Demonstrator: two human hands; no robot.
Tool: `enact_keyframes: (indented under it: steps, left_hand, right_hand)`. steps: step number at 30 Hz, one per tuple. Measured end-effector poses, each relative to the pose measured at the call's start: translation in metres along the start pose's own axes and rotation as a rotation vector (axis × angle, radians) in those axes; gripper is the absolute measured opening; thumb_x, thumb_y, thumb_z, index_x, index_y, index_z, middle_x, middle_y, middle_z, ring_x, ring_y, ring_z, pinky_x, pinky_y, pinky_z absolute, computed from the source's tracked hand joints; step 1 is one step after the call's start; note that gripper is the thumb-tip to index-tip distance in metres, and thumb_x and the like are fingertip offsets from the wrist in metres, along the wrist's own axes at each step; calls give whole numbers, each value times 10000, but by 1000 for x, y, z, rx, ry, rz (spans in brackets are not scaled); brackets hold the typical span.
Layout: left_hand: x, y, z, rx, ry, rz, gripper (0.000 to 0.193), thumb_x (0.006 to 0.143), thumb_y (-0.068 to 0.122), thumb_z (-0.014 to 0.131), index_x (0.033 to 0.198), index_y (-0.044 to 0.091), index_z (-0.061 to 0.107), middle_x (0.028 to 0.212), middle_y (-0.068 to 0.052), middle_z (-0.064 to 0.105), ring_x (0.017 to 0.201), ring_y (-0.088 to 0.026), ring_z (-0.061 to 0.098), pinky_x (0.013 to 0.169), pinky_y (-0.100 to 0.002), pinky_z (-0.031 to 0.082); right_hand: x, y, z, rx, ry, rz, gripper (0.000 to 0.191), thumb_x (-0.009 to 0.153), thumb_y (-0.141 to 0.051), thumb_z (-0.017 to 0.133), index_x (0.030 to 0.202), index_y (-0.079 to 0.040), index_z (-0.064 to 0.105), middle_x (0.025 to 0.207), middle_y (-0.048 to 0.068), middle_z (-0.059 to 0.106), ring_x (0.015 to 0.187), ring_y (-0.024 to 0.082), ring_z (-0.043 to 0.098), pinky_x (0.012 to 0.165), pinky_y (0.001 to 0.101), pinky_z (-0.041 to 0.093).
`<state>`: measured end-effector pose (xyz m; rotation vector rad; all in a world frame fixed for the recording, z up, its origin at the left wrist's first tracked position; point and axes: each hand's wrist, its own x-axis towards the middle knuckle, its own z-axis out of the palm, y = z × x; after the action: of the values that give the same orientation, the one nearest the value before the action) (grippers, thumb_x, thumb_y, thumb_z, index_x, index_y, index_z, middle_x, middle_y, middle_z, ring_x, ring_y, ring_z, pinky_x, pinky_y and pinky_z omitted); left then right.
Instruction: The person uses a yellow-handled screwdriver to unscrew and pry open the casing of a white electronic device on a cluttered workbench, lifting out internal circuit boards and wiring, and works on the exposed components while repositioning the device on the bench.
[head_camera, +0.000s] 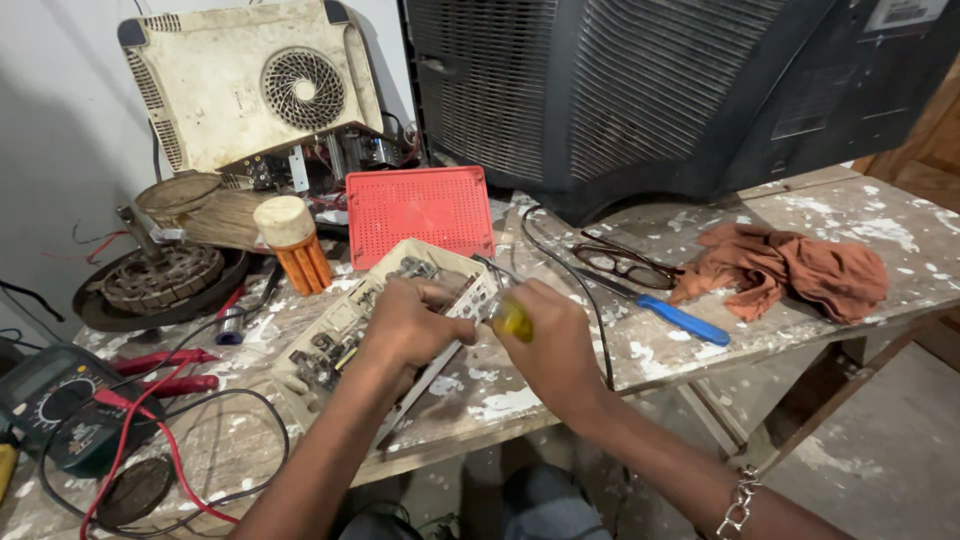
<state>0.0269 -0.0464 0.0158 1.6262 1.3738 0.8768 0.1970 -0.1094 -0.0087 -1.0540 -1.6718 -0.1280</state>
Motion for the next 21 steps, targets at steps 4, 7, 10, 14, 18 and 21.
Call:
enact_keyframes:
  steps: [4, 7, 10, 14, 18, 21]
  left_hand:
    - [0, -3, -6, -118, -74, 118, 312, 601, -22, 853, 911, -45, 829, 747, -108, 773, 608, -141, 648, 552, -323, 503]
    - [0, -3, -3, -29, -6, 83, 315, 602, -19, 837, 917, -28, 827, 747, -90, 775, 614, -135, 651, 559, -320, 514]
    - [1, -2, -1, 0, -1, 88, 326, 591, -3, 840, 916, -19, 825, 738, -75, 775, 617, -128, 658, 564, -315, 523]
    - [-2, -3, 4, 38, -3, 102, 338, 585, 16, 826, 923, 7, 836, 728, -64, 770, 616, -126, 661, 578, -304, 531]
    - [-4, -4, 7, 69, -3, 83, 348, 576, 35, 814, 923, 18, 831, 714, -73, 767, 612, -135, 676, 593, -311, 548]
    - [-4, -6, 10, 117, 40, 75, 377, 570, 55, 828, 947, 42, 832, 708, -101, 759, 602, -152, 662, 587, -329, 540]
  right_hand:
    - [2, -1, -3, -59, 29, -60, 208, 822, -129, 779, 936, 28, 704, 782, 177, 661, 657, 301, 634, 586, 394, 491]
    - [9, 2, 0, 26, -84, 364, 286, 879, -237, 833, 838, 28, 734, 613, 125, 616, 546, 208, 536, 512, 372, 441]
    - [13, 3, 2, 365, -197, 778, 272, 880, -225, 807, 808, 30, 744, 542, 44, 574, 463, 125, 475, 437, 329, 371]
    - [20, 9, -1, 498, -278, 1011, 229, 846, -173, 799, 810, 36, 713, 550, 9, 576, 442, 103, 481, 401, 307, 372]
    - [27, 14, 2, 357, -328, 974, 180, 807, -152, 807, 817, 22, 763, 589, 34, 618, 472, 113, 504, 421, 327, 369]
    - [33, 19, 0, 194, -386, 880, 216, 776, -163, 835, 800, 38, 762, 626, 60, 678, 513, 130, 573, 472, 350, 444]
